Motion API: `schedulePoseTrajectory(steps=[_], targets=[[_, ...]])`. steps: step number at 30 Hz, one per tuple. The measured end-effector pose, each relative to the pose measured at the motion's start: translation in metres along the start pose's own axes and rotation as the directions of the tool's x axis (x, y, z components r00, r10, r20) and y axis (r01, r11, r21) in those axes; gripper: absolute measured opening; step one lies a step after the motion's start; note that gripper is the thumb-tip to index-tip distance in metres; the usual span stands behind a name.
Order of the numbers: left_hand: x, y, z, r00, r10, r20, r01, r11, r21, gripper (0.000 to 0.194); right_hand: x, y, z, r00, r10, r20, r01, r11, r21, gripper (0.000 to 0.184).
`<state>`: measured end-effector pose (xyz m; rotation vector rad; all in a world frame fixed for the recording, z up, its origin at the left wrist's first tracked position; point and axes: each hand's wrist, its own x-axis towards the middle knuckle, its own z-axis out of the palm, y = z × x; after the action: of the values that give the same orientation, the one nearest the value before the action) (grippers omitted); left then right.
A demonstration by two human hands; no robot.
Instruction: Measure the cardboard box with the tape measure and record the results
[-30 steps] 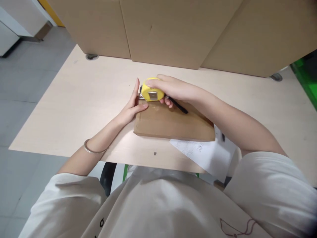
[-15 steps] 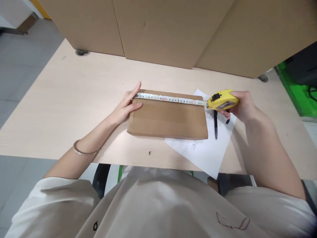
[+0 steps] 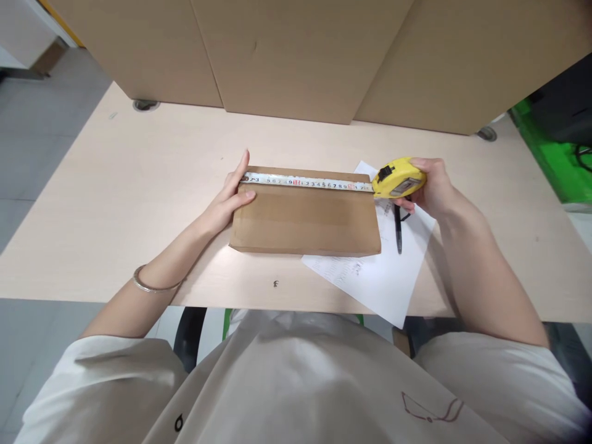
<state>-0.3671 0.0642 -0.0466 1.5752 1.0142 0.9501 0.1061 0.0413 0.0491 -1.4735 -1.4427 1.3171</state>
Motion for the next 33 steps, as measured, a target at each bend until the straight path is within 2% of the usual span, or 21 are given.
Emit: schedulePoseTrajectory(steps=[5,8,10,13,16,21,25,27,29,31,33], targets=[[-0.001,0.002,0.002,1.0,0.03,-0.006,-0.03,1.0,-0.004,0.125,-0.005,-0.015,-0.004,0.999,-0.016,0.035,0.018,0.998,-0.064,0.038],[-0.003,0.003,0.004,0.999,0.039,0.018,-0.038,0.998,-0.054,0.137,-0.006,-0.029,0.0,0.993,-0.09,0.08,0.097,0.991,-0.089,0.043],[-0.004,-0.001,0.004,0.999,0.027,0.047,-0.023,0.997,-0.077,0.146,-0.004,-0.039,0.011,0.988,-0.123,0.094,0.134,0.984,-0.115,0.048],[-0.002,-0.013,-0.001,0.996,0.045,0.072,-0.037,0.994,-0.1,0.151,0.007,-0.053,0.04,0.978,-0.153,0.14,0.175,0.972,-0.159,0.05],[0.002,-0.026,-0.005,0.992,0.099,0.081,-0.089,0.989,-0.12,0.151,0.028,-0.061,0.078,0.944,-0.242,0.222,0.294,0.924,-0.244,0.05],[0.006,-0.035,-0.007,0.986,0.126,0.111,-0.118,0.99,-0.075,0.151,0.056,-0.07,0.137,0.857,-0.385,0.343,0.51,0.728,-0.458,0.049],[0.01,-0.036,-0.01,0.992,0.104,0.074,-0.099,0.993,-0.069,0.166,0.059,-0.08,0.169,0.818,-0.397,0.417,0.574,0.612,-0.544,0.055],[0.011,-0.036,-0.012,0.994,0.084,0.072,-0.08,0.995,-0.06,0.165,0.056,-0.082,0.175,0.802,-0.396,0.447,0.596,0.577,-0.558,0.058],[0.011,-0.035,-0.012,0.994,0.08,0.078,-0.076,0.995,-0.063,0.161,0.05,-0.081,0.173,0.781,-0.411,0.47,0.623,0.555,-0.551,0.061],[0.01,-0.033,-0.011,0.993,0.084,0.082,-0.079,0.995,-0.065,0.154,0.043,-0.076,0.163,0.772,-0.435,0.464,0.636,0.542,-0.549,0.063],[0.009,-0.027,-0.009,0.993,0.069,0.091,-0.064,0.996,-0.059,0.151,0.035,-0.068,0.147,0.785,-0.457,0.418,0.618,0.526,-0.584,0.066]])
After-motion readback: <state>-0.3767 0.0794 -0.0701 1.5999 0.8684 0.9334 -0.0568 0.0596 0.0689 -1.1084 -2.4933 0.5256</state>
